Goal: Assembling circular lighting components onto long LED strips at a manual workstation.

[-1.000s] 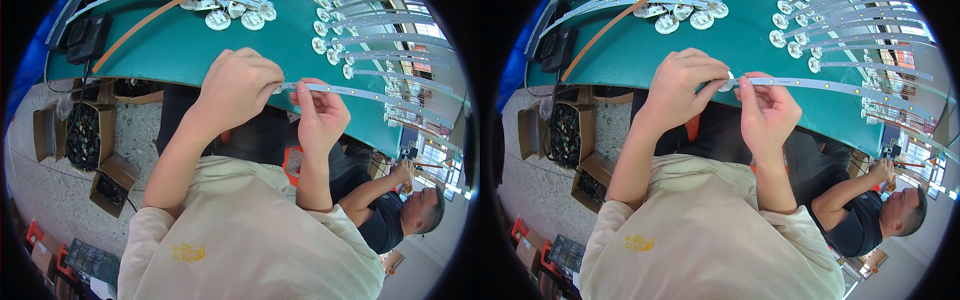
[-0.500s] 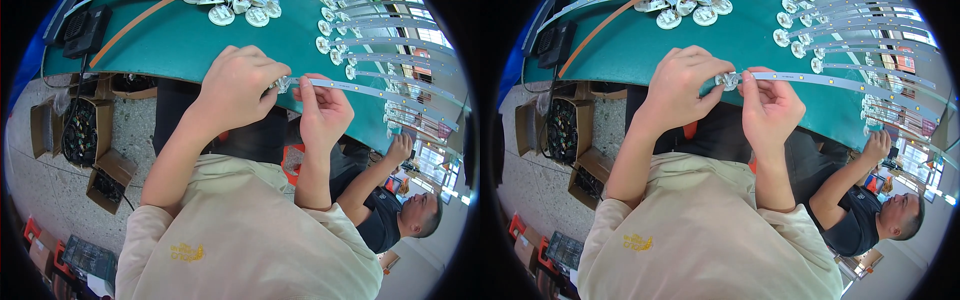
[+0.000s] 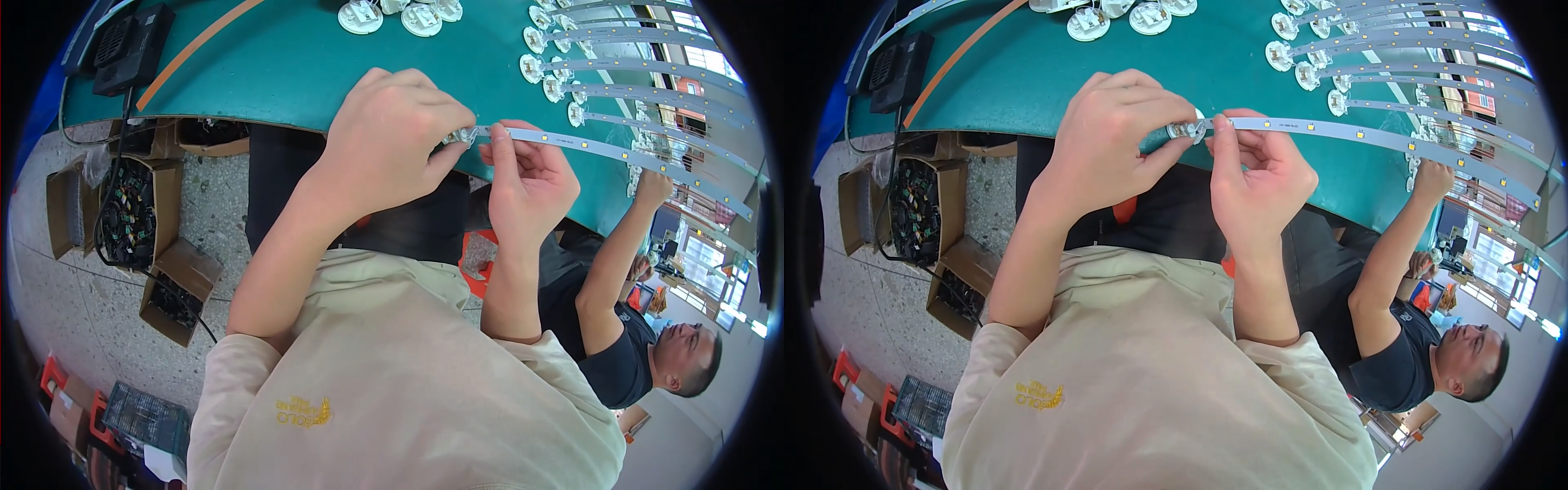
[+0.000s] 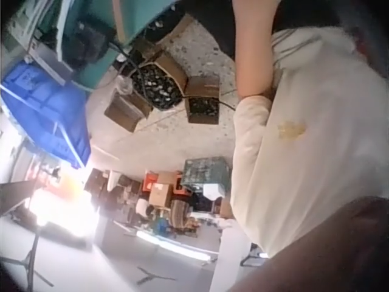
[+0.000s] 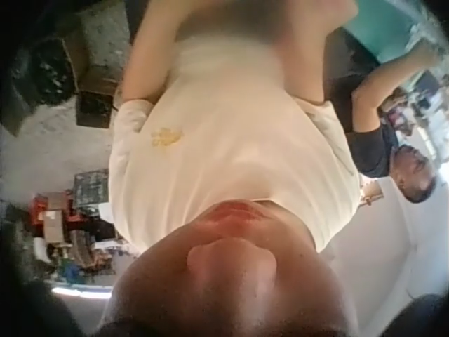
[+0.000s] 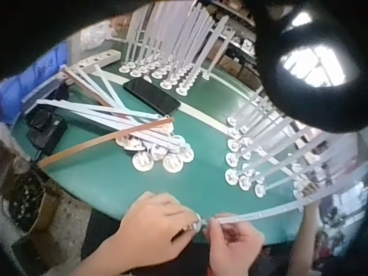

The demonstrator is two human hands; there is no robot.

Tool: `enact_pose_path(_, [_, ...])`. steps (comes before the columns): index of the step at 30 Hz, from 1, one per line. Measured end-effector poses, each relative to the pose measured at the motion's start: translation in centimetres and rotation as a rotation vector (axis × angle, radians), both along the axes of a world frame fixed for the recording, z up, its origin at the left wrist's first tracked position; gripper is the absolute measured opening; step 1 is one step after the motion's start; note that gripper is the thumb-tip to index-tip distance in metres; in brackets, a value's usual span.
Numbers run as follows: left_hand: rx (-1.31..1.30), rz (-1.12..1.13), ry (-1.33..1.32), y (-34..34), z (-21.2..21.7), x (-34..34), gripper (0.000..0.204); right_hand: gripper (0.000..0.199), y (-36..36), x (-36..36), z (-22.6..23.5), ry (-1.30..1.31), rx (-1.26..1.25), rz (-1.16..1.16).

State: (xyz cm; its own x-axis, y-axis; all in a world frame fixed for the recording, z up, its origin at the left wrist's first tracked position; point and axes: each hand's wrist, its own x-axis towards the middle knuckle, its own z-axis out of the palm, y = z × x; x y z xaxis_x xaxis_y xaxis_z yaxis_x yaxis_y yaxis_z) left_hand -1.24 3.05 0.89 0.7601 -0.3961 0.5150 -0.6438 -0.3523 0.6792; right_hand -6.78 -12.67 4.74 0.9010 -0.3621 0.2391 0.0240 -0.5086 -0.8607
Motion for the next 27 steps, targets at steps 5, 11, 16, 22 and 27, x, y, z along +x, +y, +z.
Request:
enact_pose_path(5, [-0.002, -0.012, -0.044, -0.4, -0.2, 0.0, 0.006, 0.010, -0.1, 0.0, 0.2, 0.014, 0.004, 0.005])
enact_pose_path(11, [0.001, -0.088, -0.012, -0.5, -0.4, 0.7, 0.007, 0.011, -0.3, 0.1, 0.1, 0.023, -0.053, 0.017])
enact_pose_path(16, [0.009, -0.088, -0.028, -0.8, -0.7, 1.7, 0.009, 0.014, -0.5, 0.1, -0.2, 0.024, -0.125, 0.040])
enact_pose_path(22, [-0.028, -0.103, -0.078, -0.4, -0.6, 1.3, 0.024, 0.017, -0.6, -0.1, -0.7, 0.026, -0.147, 0.035])
enact_pose_path(27, [0.012, -0.047, -0.089, -0.6, -0.6, 1.2, 0.044, 0.017, -0.2, 0.1, -0.5, 0.047, -0.153, 0.037])
